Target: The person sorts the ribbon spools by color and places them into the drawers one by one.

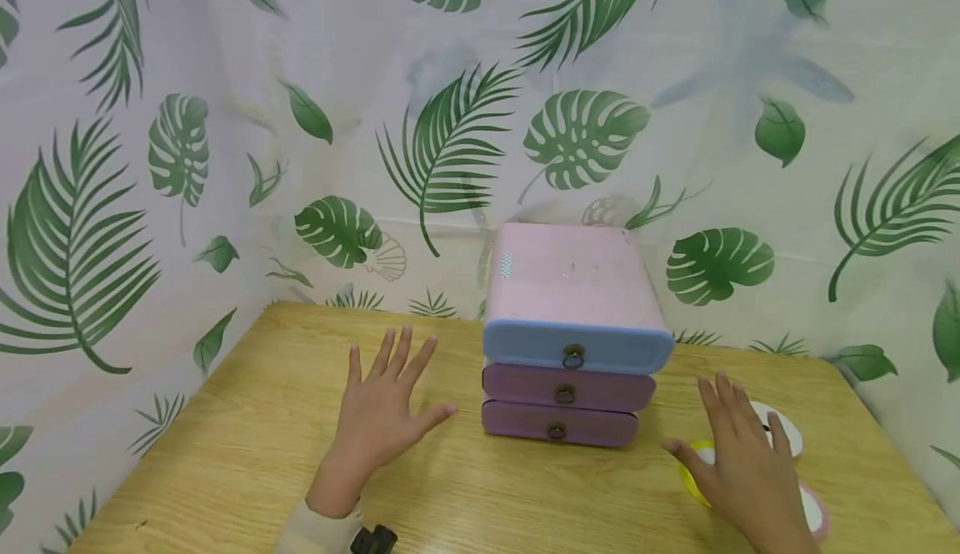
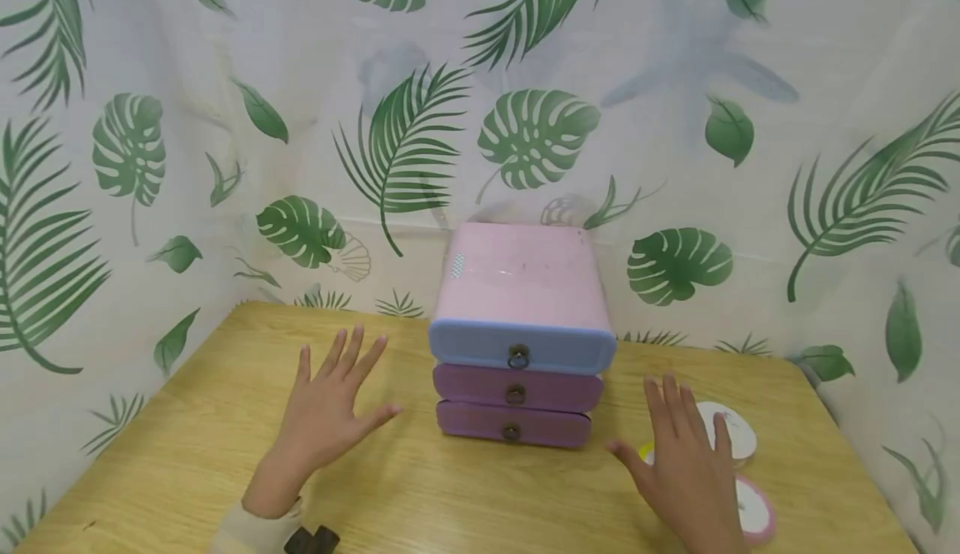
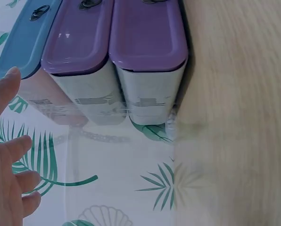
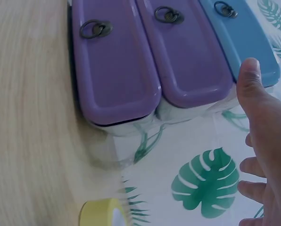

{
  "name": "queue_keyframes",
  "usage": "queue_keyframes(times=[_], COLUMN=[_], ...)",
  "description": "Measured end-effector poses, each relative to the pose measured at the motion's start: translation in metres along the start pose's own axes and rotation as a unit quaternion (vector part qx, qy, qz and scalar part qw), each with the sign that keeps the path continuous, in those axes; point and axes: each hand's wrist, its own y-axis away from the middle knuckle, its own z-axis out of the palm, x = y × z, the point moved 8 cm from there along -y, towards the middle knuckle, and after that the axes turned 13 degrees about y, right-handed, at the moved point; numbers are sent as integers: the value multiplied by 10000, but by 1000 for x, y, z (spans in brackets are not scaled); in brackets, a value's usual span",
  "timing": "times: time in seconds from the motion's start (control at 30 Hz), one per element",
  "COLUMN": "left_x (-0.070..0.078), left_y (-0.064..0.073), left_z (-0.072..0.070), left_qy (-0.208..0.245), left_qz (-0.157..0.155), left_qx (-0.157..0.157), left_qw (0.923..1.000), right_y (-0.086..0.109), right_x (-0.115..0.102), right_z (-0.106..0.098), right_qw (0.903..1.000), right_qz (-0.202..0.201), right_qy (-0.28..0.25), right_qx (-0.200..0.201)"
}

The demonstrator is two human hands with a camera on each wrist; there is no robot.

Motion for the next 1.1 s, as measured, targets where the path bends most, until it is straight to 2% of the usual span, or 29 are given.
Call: queue_keyframes(times=[0.27,0.6,0.87,1.1], left_x=[11,31,45,56], left_y=[-9,-27,-45,-59], left_z=[-14,-36,-47,-53], left_qy=[25,383,778,1289], left_qz=[295,774,829,920], left_qx=[421,1048,1098,1190], left_qw=[9987,9907,9874,9802], right_y=[-2,-1,-2,-8], right_x=[-8,-20,-32,-49], right_z=[-29,-53,-55,-55], right_qw=[9944,9795,9774,9721], right_qz=[-165,-309,-251,-298], right_qy=[-214,-731,-1002,-1214], right_qx=[1024,1850,1842,1983])
